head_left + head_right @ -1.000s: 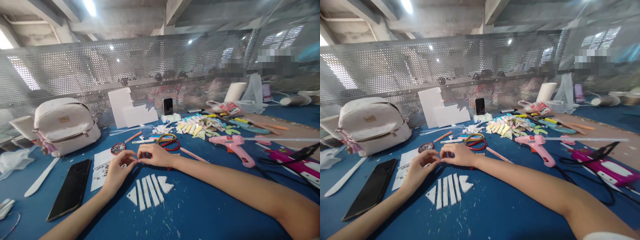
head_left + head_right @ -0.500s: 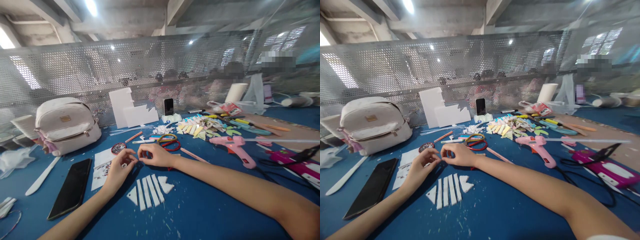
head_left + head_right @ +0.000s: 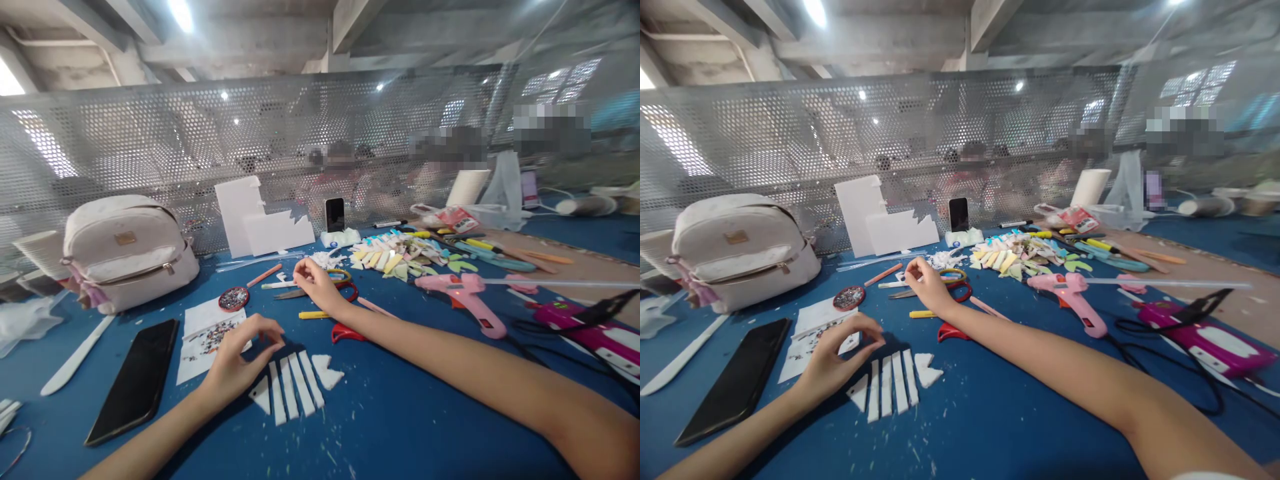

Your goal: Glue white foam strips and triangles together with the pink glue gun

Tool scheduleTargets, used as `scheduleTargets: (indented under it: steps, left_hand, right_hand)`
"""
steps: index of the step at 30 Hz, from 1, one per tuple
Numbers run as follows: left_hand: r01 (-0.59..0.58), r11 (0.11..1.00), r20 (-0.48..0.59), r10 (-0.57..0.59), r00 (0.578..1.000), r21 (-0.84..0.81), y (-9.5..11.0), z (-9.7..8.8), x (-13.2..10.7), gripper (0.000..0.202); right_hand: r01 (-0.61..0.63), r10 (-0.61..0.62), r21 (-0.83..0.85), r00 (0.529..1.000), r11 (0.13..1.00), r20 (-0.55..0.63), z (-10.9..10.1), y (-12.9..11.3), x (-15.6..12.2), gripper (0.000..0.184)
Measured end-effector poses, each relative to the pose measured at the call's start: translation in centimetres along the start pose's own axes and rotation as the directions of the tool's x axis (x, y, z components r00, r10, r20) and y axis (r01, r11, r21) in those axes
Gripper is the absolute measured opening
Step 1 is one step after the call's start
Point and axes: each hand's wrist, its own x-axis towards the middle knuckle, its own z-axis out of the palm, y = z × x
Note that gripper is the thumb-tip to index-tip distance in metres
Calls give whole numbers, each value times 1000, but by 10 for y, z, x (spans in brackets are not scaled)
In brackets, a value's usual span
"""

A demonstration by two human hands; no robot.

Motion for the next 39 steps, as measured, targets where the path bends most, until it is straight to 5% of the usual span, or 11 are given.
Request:
scheduleTargets:
  steps: [4,8,14,22,30,39]
  left_hand:
    - [75,997,-67,-75,995,7,-7,0,4,8]
    - [209,977,-183,-211,960,-27,-17,-2,9,12]
    - [265,961,-185,-276,943,-84,-19,-2,11,18]
    - [272,957,-166,-285,944,-96,-24,-2,9,21]
    - [270,959,-152,-280,948,-81,-27,-2,10,20]
    - [227,974,-129,-225,966,3,-21,-1,10,14]
  right_hand:
    - [66,-68,-55,997,996,-39,-4,-9,-2,24]
    - [218,-207,-43,962,975,176,-4,-30,-8,18]
    - [344,-311,-6,856,939,413,2,-40,-15,8]
    - [320,-295,2,873,947,389,-1,-39,-12,14]
    - [349,-335,53,833,936,440,-1,-38,-12,14]
    - [334,-292,-32,863,942,413,0,-36,-13,17]
